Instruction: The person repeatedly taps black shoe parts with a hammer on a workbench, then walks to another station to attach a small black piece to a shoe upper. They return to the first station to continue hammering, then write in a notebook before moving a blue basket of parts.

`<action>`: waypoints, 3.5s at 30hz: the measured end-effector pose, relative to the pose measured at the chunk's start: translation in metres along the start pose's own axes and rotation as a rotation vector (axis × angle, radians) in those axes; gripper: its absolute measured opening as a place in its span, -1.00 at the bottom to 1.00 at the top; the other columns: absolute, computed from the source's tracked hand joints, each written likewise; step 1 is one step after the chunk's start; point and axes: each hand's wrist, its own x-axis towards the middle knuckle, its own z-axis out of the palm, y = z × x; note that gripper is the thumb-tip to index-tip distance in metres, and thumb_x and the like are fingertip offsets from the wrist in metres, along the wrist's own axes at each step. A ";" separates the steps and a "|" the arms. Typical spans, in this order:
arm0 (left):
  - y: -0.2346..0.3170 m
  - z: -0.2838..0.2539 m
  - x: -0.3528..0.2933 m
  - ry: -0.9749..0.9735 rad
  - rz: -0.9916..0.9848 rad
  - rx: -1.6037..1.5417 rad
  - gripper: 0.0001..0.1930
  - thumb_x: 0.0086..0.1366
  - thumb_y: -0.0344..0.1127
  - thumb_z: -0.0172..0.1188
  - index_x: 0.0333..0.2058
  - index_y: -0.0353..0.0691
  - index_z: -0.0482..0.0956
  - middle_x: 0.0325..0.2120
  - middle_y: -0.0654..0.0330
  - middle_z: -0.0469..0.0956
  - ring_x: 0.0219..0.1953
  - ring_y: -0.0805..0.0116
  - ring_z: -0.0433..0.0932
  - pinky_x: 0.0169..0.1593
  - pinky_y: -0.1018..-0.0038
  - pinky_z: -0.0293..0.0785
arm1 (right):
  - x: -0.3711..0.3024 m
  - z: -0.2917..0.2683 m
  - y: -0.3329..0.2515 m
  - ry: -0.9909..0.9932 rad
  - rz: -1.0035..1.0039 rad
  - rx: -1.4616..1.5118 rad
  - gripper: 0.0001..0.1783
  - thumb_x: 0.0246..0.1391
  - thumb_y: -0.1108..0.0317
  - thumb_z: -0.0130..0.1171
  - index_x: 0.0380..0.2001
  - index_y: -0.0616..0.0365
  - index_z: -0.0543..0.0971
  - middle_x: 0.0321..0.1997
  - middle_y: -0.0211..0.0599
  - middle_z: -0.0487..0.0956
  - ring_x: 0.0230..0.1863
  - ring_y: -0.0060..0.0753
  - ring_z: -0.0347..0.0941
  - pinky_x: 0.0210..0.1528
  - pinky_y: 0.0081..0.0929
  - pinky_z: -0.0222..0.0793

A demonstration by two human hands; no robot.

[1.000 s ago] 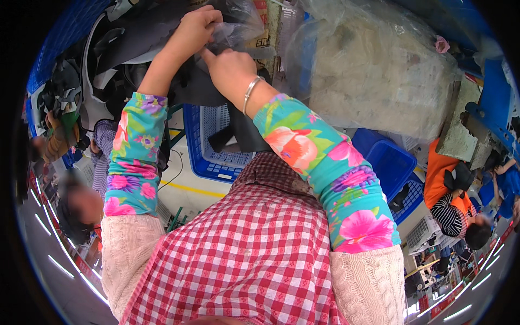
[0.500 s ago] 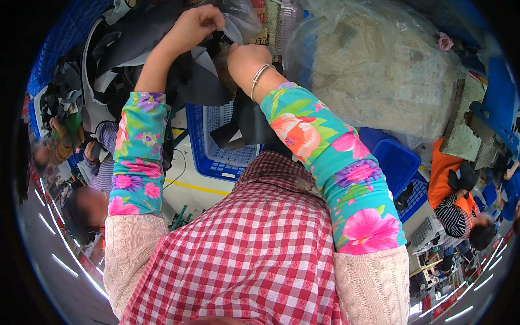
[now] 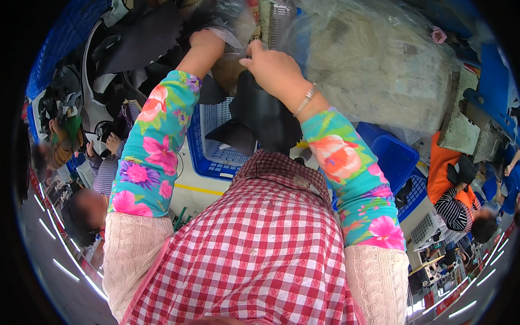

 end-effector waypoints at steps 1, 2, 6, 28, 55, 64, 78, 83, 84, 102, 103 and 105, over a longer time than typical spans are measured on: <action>-0.002 0.002 0.003 0.010 -0.009 -0.011 -0.59 0.31 -0.28 0.19 0.14 -0.05 0.62 0.15 0.10 0.60 0.17 0.11 0.60 0.11 0.20 0.56 | -0.008 -0.003 0.004 0.039 0.019 0.044 -0.64 0.33 0.03 0.10 -0.07 0.08 0.41 -0.41 -0.01 0.66 -0.29 0.18 0.61 -0.27 0.04 0.49; -0.004 0.005 0.005 0.001 -0.044 -0.051 -0.59 0.34 -0.26 0.15 0.16 -0.04 0.61 0.19 0.12 0.56 0.21 0.12 0.56 0.14 0.20 0.54 | -0.016 -0.010 0.009 0.056 0.021 0.079 -0.64 0.33 0.03 0.10 -0.07 0.08 0.41 -0.41 -0.02 0.66 -0.29 0.18 0.61 -0.27 0.03 0.49; -0.003 0.009 0.015 0.013 -0.135 -0.164 -0.63 0.41 -0.24 0.09 0.14 -0.06 0.64 0.21 0.10 0.54 0.25 0.12 0.53 0.17 0.16 0.53 | -0.054 -0.037 0.015 0.089 0.095 0.157 -0.65 0.33 0.03 0.11 -0.08 0.08 0.44 -0.40 -0.06 0.67 -0.31 0.18 0.61 -0.29 0.01 0.48; 0.005 -0.052 -0.262 -0.046 0.470 -1.862 -0.56 0.29 -0.60 0.23 0.15 -0.52 0.49 -0.05 -0.10 0.65 -0.06 0.07 0.72 -0.01 0.41 0.74 | -0.200 -0.096 -0.026 0.365 0.024 0.337 -0.76 0.30 0.14 0.22 -0.13 0.06 0.62 -0.39 -0.09 0.68 -0.36 0.02 0.63 -0.33 -0.24 0.49; 0.145 0.004 -0.410 0.385 0.485 -1.634 -0.81 0.41 -0.30 0.22 -0.30 -0.34 0.60 -0.62 0.29 0.53 -0.62 0.55 0.50 -0.48 0.56 0.45 | -0.320 -0.103 -0.076 0.293 0.022 0.388 -0.71 0.29 0.22 0.21 -0.26 0.29 0.54 -0.48 -0.09 0.49 -0.45 -0.31 0.36 -0.32 -0.35 0.38; 0.136 0.031 -0.424 -0.238 0.796 -1.537 -0.76 0.32 -0.33 0.35 -0.10 -0.29 0.60 -0.31 0.41 0.55 -0.22 0.67 0.45 -0.11 0.62 0.40 | -0.353 -0.099 -0.065 0.431 0.051 0.464 -0.72 0.33 0.20 0.20 -0.21 0.25 0.56 -0.49 -0.19 0.51 -0.45 -0.46 0.35 -0.32 -0.43 0.38; 0.144 -0.017 -0.501 0.226 0.973 -1.519 -0.88 0.36 -0.45 0.27 -0.15 -0.29 0.67 -0.43 0.27 0.62 -0.40 0.55 0.59 -0.35 0.67 0.47 | -0.456 -0.145 -0.138 0.506 -0.303 0.175 -0.73 0.05 0.40 0.43 -0.19 0.17 0.60 -0.41 -0.24 0.62 -0.52 -0.31 0.57 -0.46 -0.48 0.43; 0.145 -0.006 -0.519 0.340 0.905 -1.736 -0.77 0.38 -0.48 0.24 -0.02 -0.35 0.66 -0.30 0.10 0.70 -0.30 0.42 0.68 -0.30 0.58 0.57 | -0.505 -0.154 -0.172 0.344 -0.406 -0.135 -0.64 -0.27 0.26 0.54 -0.35 0.05 0.63 -0.38 -0.37 0.64 -0.43 -0.35 0.58 -0.41 -0.46 0.47; 0.145 -0.006 -0.518 0.383 0.905 -1.709 -0.76 0.38 -0.49 0.23 -0.01 -0.39 0.66 -0.28 0.08 0.71 -0.27 0.40 0.70 -0.26 0.55 0.59 | -0.512 -0.156 -0.175 0.331 -0.436 -0.202 -0.67 -0.25 0.27 0.53 -0.37 0.05 0.63 -0.38 -0.39 0.64 -0.45 -0.38 0.55 -0.42 -0.47 0.42; 0.218 -0.005 -0.540 0.153 1.088 -1.102 -0.85 0.33 -0.43 0.26 -0.16 -0.34 0.63 -0.38 0.15 0.55 -0.30 0.34 0.55 -0.16 0.45 0.47 | -0.548 -0.148 -0.126 0.457 -0.021 0.385 -0.83 0.17 0.45 0.32 -0.18 0.27 0.66 -0.40 -0.42 0.62 -0.44 -0.67 0.45 -0.41 -0.67 0.32; 0.225 -0.005 -0.542 0.104 1.057 -1.056 -0.85 0.33 -0.43 0.27 -0.17 -0.34 0.63 -0.37 0.15 0.56 -0.30 0.35 0.56 -0.16 0.45 0.47 | -0.550 -0.146 -0.119 0.491 -0.061 0.266 -0.89 0.22 0.46 0.28 -0.24 0.28 0.66 -0.46 -0.41 0.61 -0.48 -0.69 0.45 -0.44 -0.64 0.31; 0.235 -0.004 -0.545 -0.030 1.013 -1.098 -0.81 0.29 -0.42 0.31 -0.14 -0.32 0.61 -0.34 0.18 0.59 -0.26 0.40 0.57 -0.13 0.45 0.48 | -0.567 -0.143 -0.102 0.432 0.052 0.370 -0.90 0.24 0.47 0.25 -0.23 0.28 0.65 -0.43 -0.40 0.63 -0.44 -0.68 0.50 -0.41 -0.64 0.37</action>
